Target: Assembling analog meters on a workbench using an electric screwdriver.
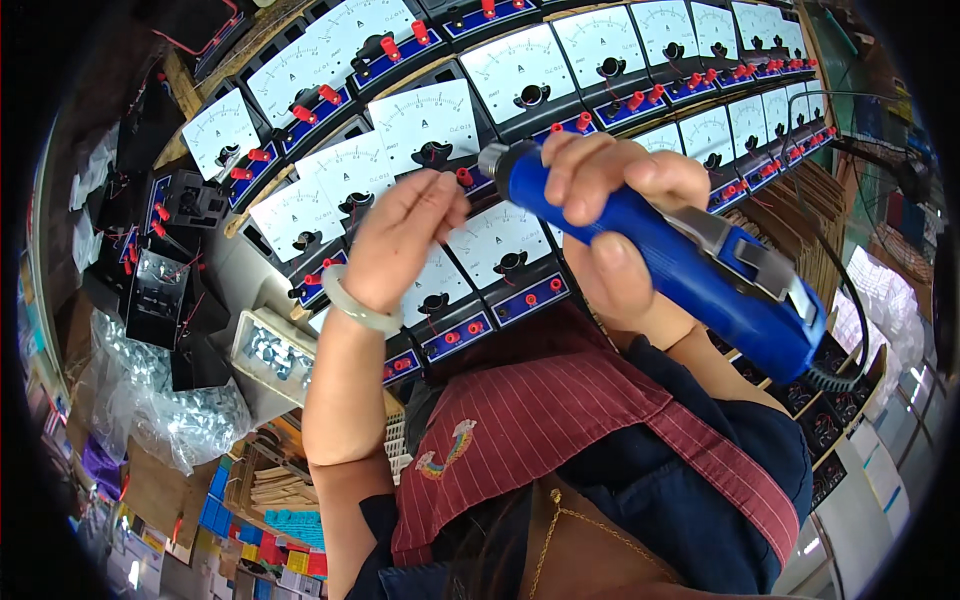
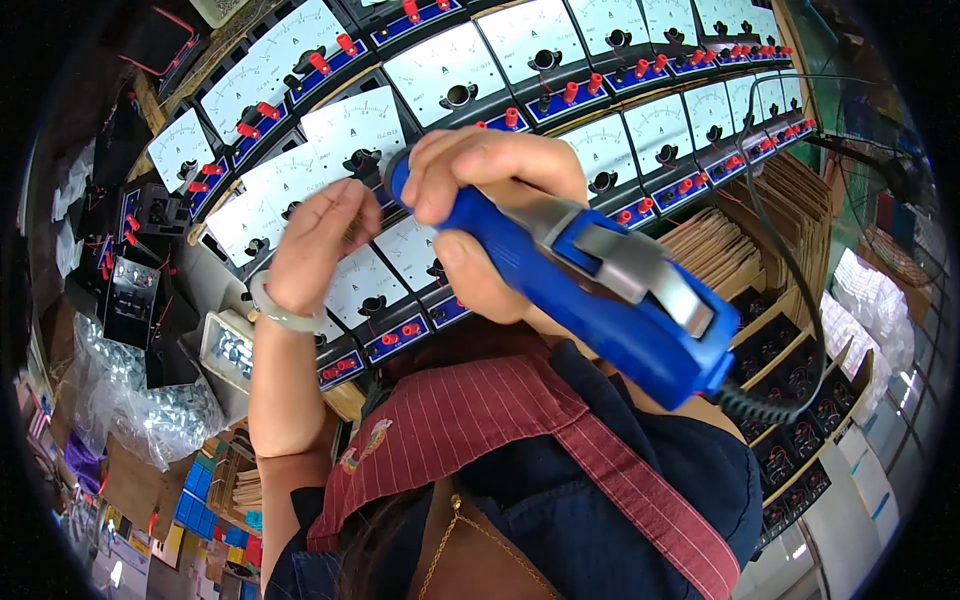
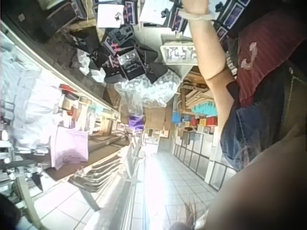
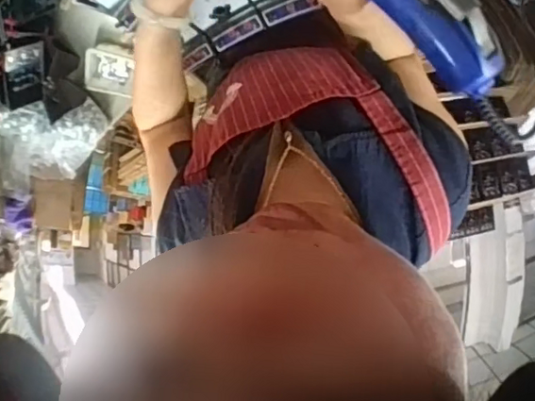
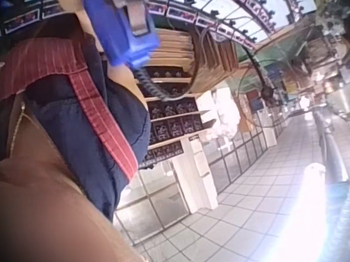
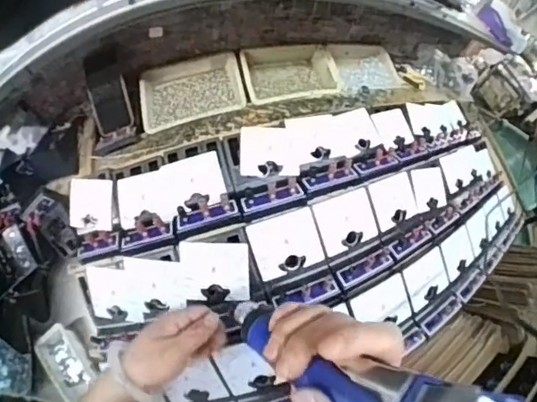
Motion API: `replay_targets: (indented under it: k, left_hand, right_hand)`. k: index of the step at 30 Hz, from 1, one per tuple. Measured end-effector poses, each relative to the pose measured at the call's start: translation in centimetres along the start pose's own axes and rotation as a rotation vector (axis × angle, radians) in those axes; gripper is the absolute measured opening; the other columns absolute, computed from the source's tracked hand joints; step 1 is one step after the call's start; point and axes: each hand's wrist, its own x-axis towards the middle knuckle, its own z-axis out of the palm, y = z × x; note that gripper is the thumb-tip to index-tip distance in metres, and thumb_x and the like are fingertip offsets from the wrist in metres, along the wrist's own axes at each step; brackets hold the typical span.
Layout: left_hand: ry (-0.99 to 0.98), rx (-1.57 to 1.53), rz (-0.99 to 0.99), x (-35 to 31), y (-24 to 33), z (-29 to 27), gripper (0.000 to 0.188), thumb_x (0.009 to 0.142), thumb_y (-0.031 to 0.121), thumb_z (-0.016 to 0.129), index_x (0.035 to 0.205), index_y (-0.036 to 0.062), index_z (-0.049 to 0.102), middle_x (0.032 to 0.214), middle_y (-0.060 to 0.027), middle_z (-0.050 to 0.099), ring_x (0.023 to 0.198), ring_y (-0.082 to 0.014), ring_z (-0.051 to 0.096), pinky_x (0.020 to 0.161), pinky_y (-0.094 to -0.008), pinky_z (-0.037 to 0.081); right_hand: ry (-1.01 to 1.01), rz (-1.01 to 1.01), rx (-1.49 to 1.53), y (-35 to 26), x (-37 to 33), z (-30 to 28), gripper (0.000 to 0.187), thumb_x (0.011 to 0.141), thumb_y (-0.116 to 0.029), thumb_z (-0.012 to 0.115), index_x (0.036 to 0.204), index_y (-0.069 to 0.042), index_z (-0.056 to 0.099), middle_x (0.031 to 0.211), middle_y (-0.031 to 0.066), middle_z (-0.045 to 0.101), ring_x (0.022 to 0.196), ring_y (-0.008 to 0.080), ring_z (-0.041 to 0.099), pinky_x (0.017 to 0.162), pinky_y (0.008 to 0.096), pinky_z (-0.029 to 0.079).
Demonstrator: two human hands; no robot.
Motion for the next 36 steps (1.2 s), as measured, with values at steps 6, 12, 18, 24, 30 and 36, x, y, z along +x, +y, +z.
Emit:
replay_targets:
  k: [6, 12, 18, 24, 30, 36]
  left_hand:
    - [0.516, 1.102, 0.391, 4.9, 0.0, -1.5, 0.043, 0.075, 0.013, 0.067, 0.114, 0.0077, 0.049, 0.09, -0.0141, 0.06, 0.081, -0.0303, 0.059, 0.069, -0.0355, 0.048]
    - [0.535, 1.167, 0.256, 6.9, 0.3, -1.1, 0.062, 0.073, 0.021, 0.07, 0.129, 0.0189, 0.04, 0.089, -0.0129, 0.063, 0.078, -0.0318, 0.062, 0.063, -0.0407, 0.05]
    - [0.571, 1.157, 0.363, 7.4, -0.4, -1.7, 0.059, 0.072, 0.023, 0.071, 0.125, 0.0185, 0.045, 0.084, -0.0111, 0.063, 0.073, -0.0299, 0.062, 0.059, -0.0386, 0.05]
    - [0.574, 1.162, 0.397, 7.7, -0.5, -2.0, 0.059, 0.072, 0.023, 0.071, 0.125, 0.0177, 0.045, 0.083, -0.0116, 0.063, 0.072, -0.0301, 0.062, 0.059, -0.0381, 0.05]
    - [0.624, 1.174, 0.468, 6.7, -0.3, -2.1, 0.054, 0.074, 0.02, 0.07, 0.123, 0.0132, 0.048, 0.071, -0.0091, 0.059, 0.063, -0.0246, 0.06, 0.054, -0.0344, 0.048]
    - [0.397, -0.605, 0.231, 3.0, -1.1, -2.8, 0.024, 0.09, 0.011, 0.049, 0.112, 0.0007, 0.053, 0.071, -0.0009, 0.053, 0.062, -0.01, 0.046, 0.057, -0.0215, 0.039]
  right_hand:
    - [-0.005, -0.02, -0.125, 2.9, 0.4, -0.8, 0.044, 0.079, 0.003, 0.058, 0.117, -0.003, 0.036, 0.091, 0.0112, 0.055, 0.087, 0.0209, 0.054, 0.082, 0.0374, 0.045]
    - [-0.007, -0.005, -0.154, 4.4, 0.5, -1.5, 0.045, 0.076, 0.007, 0.057, 0.116, -0.002, 0.038, 0.09, 0.0113, 0.055, 0.087, 0.0197, 0.055, 0.079, 0.0342, 0.047]
    - [-0.005, 0.029, -0.162, 5.2, 0.8, -1.5, 0.045, 0.075, 0.006, 0.058, 0.115, -0.001, 0.039, 0.088, 0.0109, 0.056, 0.083, 0.0201, 0.055, 0.076, 0.0342, 0.048]
    - [-0.066, -0.069, -0.243, 6.5, 1.2, -0.9, 0.033, 0.075, -0.005, 0.061, 0.103, -0.007, 0.044, 0.083, 0.0083, 0.058, 0.073, 0.023, 0.058, 0.076, 0.0435, 0.046]
    - [-0.049, -0.084, -0.23, 6.6, 1.4, 0.5, 0.032, 0.075, -0.005, 0.062, 0.102, -0.005, 0.045, 0.079, 0.0089, 0.058, 0.071, 0.0221, 0.058, 0.074, 0.0424, 0.047]
    - [0.008, 0.008, -0.001, 3.0, 0.4, -0.2, 0.049, 0.082, -0.007, 0.06, 0.122, -0.006, 0.034, 0.09, 0.0097, 0.055, 0.084, 0.0212, 0.054, 0.084, 0.0425, 0.042]
